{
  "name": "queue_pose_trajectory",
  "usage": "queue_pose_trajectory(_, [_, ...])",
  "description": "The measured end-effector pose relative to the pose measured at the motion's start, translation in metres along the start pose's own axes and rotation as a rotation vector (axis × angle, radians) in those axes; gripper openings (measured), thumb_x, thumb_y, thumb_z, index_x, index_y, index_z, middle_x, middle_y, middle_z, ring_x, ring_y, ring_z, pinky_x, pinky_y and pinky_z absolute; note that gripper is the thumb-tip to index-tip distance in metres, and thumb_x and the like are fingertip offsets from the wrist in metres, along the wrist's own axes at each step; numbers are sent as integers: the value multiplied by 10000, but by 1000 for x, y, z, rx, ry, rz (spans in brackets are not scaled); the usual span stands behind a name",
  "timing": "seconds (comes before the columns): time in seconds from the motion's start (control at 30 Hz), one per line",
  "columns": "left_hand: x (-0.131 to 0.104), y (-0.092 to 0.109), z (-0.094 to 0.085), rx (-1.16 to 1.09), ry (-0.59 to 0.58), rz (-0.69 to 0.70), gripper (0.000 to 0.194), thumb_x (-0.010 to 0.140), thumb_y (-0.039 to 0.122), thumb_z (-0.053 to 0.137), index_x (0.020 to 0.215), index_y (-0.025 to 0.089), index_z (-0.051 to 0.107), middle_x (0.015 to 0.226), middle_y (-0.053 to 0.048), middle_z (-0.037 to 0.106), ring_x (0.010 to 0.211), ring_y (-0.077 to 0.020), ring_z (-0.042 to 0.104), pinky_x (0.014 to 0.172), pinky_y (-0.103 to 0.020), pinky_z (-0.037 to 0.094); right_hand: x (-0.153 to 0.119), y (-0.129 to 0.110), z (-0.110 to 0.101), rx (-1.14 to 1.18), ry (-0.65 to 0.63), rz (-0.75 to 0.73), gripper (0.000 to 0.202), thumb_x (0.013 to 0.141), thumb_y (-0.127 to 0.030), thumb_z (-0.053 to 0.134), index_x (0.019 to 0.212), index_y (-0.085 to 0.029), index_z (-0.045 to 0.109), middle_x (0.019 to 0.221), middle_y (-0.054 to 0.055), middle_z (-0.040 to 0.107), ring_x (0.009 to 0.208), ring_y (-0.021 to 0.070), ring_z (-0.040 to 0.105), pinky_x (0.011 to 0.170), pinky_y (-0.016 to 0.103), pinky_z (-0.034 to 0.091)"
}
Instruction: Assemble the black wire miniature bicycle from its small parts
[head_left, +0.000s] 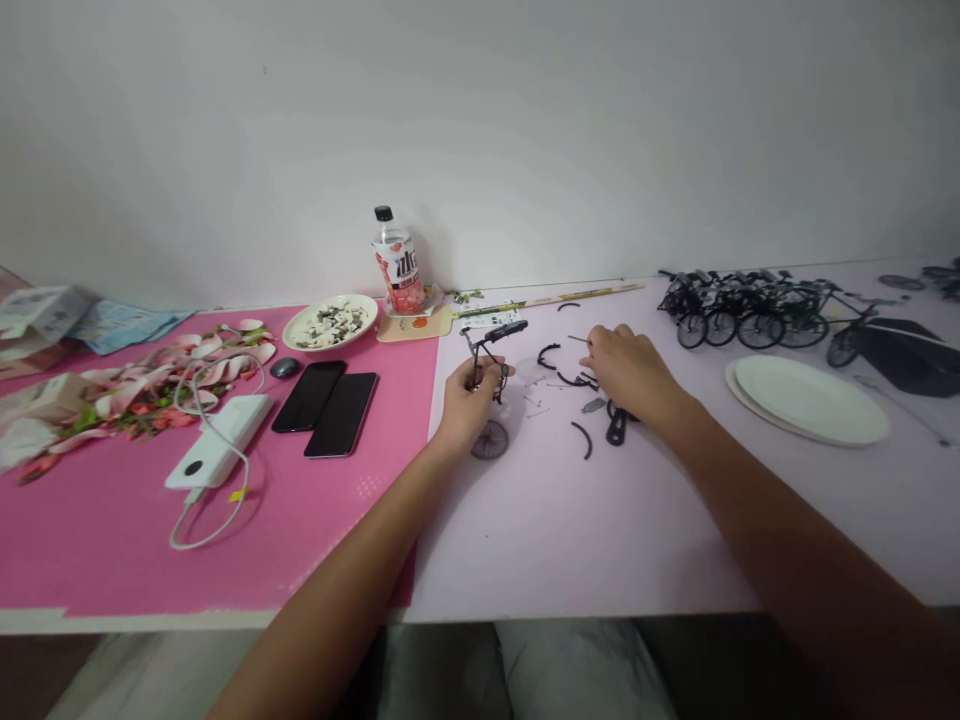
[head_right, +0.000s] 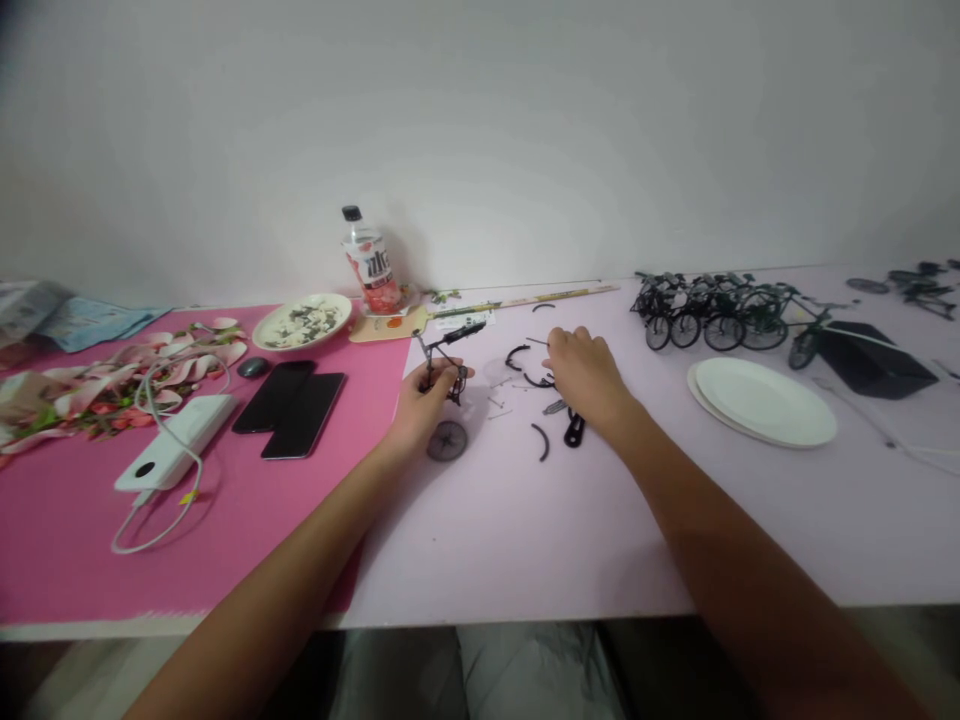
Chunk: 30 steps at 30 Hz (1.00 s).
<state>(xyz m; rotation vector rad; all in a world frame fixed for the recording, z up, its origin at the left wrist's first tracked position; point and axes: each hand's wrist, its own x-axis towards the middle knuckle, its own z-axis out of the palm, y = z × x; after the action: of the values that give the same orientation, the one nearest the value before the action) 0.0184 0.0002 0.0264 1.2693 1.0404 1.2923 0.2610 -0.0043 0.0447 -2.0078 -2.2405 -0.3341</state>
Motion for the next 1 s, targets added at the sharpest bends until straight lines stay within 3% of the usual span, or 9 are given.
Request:
queue_pose_trajectory(0.23, [0, 1, 0, -4, 11, -16, 207, 844, 333, 676, 961, 162, 689, 981, -122, 801, 865, -196, 697, 852, -335, 526, 3, 11, -2, -47, -85, 105, 163, 1010, -322, 562, 1010, -159, 557, 979, 168, 675, 963, 320, 576, 708, 357, 358])
queue_pose_trajectory(0.37, [0, 0, 1, 8, 16, -22, 224, 826, 346, 691, 956, 163, 692, 967, -113, 803, 860, -194, 691, 857, -334, 524, -2, 12, -17, 93, -316, 241, 380, 1011, -520, 527, 1083, -151, 579, 949, 153, 696, 810, 277, 630, 653, 339, 381])
queue_pose_trajectory(0.43, [0, -1, 1, 14, 14, -27, 236, 821, 358, 702, 959, 168, 695, 968, -108, 804, 854, -195, 688, 845, -332, 525, -6, 11, -26, 138, -426, 278, 444, 987, -601, 521, 1038, -169, 607, 913, 138, 701, 733, 255, 641, 639, 338, 397])
queue_pose_trajectory(0.67, [-2, -1, 2, 20, 1, -9, 215, 848, 358, 688, 960, 175, 683, 997, -110, 798, 933, -207, 708, 904, -345, 528, -15, 8, -40, 216, -681, 222, 431, 782, -585, 788, 704, -222, 568, 570, 47, 635, 531, 239, 629, 585, 357, 414])
queue_pose_trajectory(0.87, [-2, -3, 2, 32, 4, -15, 222, 848, 364, 693, 966, 176, 693, 986, -106, 797, 891, -201, 695, 855, -336, 525, -17, 1, -45, 211, -618, 190, 285, 729, -348, 817, 796, -241, 562, 573, 11, 625, 598, 246, 653, 580, 334, 397])
queue_pose_trajectory(1.0, [-1, -4, 2, 29, 0, -18, 217, 846, 363, 693, 959, 178, 697, 976, -99, 797, 882, -197, 688, 863, -336, 520, -20, -4, -43, 114, -485, 150, 307, 694, -283, 811, 843, -234, 548, 783, 56, 682, 656, 238, 641, 575, 318, 372])
